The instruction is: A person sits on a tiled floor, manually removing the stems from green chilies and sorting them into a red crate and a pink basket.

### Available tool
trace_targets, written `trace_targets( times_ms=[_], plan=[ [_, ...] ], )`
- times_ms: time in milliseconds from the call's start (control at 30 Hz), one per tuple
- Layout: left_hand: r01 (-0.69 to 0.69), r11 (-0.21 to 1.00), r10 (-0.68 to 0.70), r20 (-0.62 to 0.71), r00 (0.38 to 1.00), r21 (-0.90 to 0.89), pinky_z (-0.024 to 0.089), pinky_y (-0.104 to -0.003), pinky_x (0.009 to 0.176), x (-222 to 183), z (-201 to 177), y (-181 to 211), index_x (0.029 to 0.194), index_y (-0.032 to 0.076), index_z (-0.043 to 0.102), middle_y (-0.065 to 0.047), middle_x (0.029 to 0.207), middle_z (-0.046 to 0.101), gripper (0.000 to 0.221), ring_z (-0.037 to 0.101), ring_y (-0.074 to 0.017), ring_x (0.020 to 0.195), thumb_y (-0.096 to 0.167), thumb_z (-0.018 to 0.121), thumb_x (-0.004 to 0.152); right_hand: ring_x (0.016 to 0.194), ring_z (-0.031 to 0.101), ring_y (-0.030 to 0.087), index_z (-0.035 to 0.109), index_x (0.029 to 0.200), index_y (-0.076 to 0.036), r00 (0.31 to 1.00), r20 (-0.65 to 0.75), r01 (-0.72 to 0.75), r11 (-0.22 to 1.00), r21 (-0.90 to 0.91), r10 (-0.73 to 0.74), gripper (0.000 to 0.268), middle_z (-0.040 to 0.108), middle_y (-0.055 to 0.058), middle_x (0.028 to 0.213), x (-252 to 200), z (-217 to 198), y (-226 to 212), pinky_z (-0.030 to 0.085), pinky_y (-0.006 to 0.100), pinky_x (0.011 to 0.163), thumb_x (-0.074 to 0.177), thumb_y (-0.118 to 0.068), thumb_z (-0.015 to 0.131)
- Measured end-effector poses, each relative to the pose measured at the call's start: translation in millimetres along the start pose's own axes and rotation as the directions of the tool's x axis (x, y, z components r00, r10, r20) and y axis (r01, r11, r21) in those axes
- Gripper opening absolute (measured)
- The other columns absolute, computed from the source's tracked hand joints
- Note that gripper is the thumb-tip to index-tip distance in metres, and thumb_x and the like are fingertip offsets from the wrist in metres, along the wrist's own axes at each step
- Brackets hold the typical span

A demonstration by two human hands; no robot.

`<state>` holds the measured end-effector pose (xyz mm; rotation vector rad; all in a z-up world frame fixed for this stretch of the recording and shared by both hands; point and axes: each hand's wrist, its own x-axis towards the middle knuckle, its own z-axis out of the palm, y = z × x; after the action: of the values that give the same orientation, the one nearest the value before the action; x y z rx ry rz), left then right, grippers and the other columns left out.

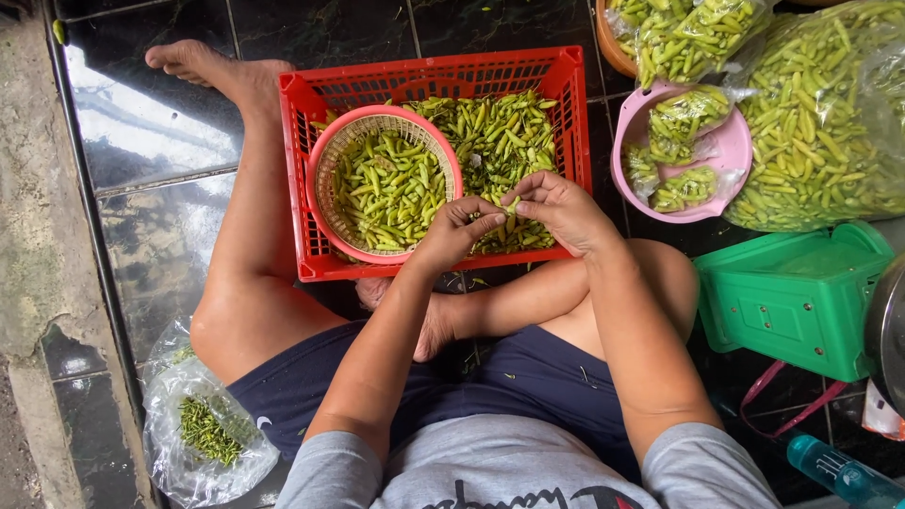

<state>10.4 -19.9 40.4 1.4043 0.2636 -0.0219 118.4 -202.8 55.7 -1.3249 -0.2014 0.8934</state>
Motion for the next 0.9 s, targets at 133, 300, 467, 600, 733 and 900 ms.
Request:
trace_targets(
  times_ms=[133,300,467,600,733,900],
  plan=[
    [0.051,0.994,-0.050,0.010,0.999,-0.092,0.033,-0.014,0.052,0,0,-4,0.102,0.001,0.076,0.002,0.049,0.047,0.010,0.037,-0.0005,0.049,0.010,0.074,0.096,0.099,0.070,0.015,0.058,0.114,-0.006,0.999,-0.011,-0.036,0.991,0.128,0.038,0.026,0.073,0.011,0.110,4,-4,2,0.058,0.025,0.086,0.093,0.005,0.068],
    [0.155,0.905,-0.164,0.011,0.986,-0.396,0.030,-0.019,0.048,7,-5,-18,0.094,0.008,0.062,-0.002,0.062,0.046,0.009,0.044,-0.0071,0.056,0.009,0.060,0.085,0.088,0.071,0.018,0.061,0.121,-0.012,0.974,-0.226,-0.120,0.786,-0.607,-0.026,0.024,0.072,0.006,0.106,21,-20,24,0.057,0.031,0.064,0.103,-0.027,0.067],
    [0.126,0.916,-0.128,0.022,0.992,-0.381,0.028,-0.020,0.049,8,-7,-14,0.089,0.009,0.060,-0.002,0.060,0.041,0.007,0.037,-0.0077,0.053,0.014,0.055,0.092,0.085,0.073,0.028,0.059,0.124,-0.002,0.971,-0.203,-0.240,0.473,-0.848,0.130,0.044,0.072,0.019,0.101,30,-15,46,0.060,0.035,0.062,0.103,-0.041,0.064],
    [0.141,0.938,-0.149,-0.001,0.989,-0.317,0.026,-0.020,0.048,7,-7,-12,0.083,0.012,0.058,0.002,0.058,0.041,0.019,0.032,-0.0058,0.051,0.013,0.055,0.102,0.086,0.072,0.030,0.066,0.120,-0.004,0.983,-0.132,-0.181,0.539,-0.823,0.128,0.028,0.070,0.017,0.104,27,-14,40,0.059,0.037,0.064,0.101,-0.026,0.063],
    [0.187,0.929,-0.209,-0.038,0.977,-0.319,0.024,-0.019,0.046,10,-6,-26,0.095,0.006,0.065,-0.001,0.059,0.042,0.013,0.034,-0.0057,0.052,0.010,0.054,0.098,0.056,0.059,0.012,0.067,0.126,-0.004,0.979,-0.176,-0.200,0.614,-0.764,0.100,0.026,0.072,0.017,0.098,0,7,-16,0.053,0.032,0.054,0.104,-0.016,0.059],
    [0.210,0.958,-0.223,-0.048,0.974,-0.196,0.024,-0.022,0.047,9,0,-17,0.087,0.007,0.065,-0.001,0.057,0.044,0.020,0.033,-0.0067,0.054,0.016,0.055,0.101,0.069,0.051,0.009,0.067,0.122,-0.001,0.994,-0.101,-0.074,0.871,-0.485,0.028,0.023,0.063,0.006,0.077,2,-8,-7,0.041,0.020,0.063,0.103,-0.009,0.059]
  ],
)
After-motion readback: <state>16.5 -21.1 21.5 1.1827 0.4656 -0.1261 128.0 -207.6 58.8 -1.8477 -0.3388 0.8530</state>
